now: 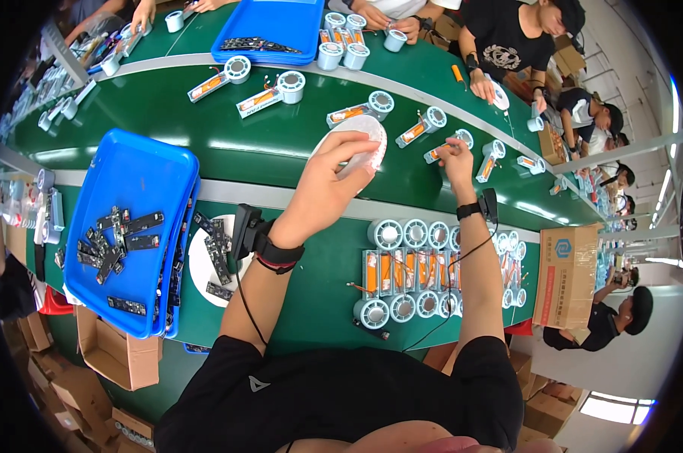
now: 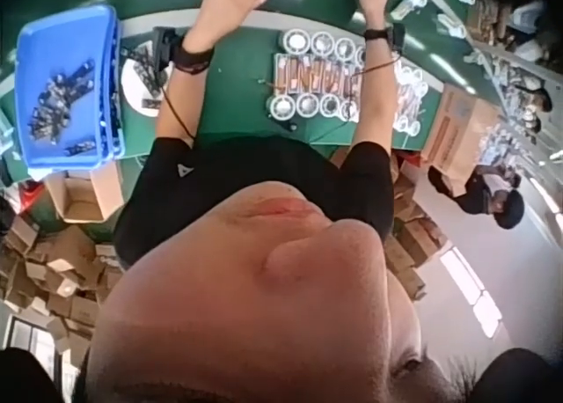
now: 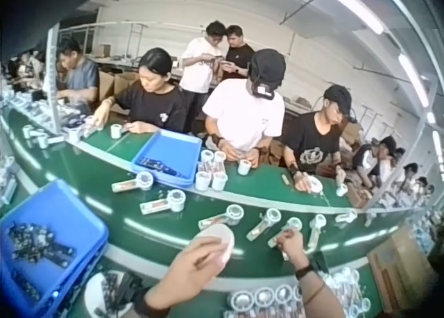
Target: Applying adhesive rings to circular electronic components on an assembly line.
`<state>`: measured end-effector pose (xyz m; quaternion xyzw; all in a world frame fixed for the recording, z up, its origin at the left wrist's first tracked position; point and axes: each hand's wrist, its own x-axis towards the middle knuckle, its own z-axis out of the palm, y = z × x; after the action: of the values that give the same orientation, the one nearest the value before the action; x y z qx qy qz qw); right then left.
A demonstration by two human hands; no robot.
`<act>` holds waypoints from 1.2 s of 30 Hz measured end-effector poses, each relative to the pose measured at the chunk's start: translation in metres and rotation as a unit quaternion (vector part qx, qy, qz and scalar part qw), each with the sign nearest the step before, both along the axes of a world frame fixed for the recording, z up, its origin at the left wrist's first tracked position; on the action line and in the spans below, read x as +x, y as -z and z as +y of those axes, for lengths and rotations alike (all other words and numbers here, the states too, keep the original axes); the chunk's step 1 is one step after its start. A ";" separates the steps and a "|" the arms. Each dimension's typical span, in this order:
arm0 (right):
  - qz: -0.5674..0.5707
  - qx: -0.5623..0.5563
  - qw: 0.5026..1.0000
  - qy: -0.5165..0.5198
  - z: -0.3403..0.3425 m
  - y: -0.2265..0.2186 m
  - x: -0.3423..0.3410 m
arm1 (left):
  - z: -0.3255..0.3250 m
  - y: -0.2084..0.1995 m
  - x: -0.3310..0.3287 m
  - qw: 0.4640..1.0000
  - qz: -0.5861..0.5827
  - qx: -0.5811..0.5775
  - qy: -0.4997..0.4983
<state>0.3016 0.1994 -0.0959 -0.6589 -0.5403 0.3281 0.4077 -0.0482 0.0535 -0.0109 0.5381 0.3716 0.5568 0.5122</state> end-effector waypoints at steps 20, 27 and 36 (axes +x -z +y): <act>-0.287 0.080 0.954 0.031 -0.012 0.003 -0.055 | -0.001 0.003 -0.001 0.993 0.060 0.101 -0.011; -0.319 0.101 0.938 0.095 0.004 0.008 -0.057 | -0.005 -0.004 -0.001 0.999 0.015 0.046 0.017; -0.227 0.210 0.950 0.037 0.003 0.002 -0.037 | -0.009 -0.011 0.006 0.998 0.031 0.059 0.017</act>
<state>0.2643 0.2023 -0.0979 -0.6348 -0.6509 0.0338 0.4150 -0.0426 0.0450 0.0002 0.5903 0.3444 0.5523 0.4774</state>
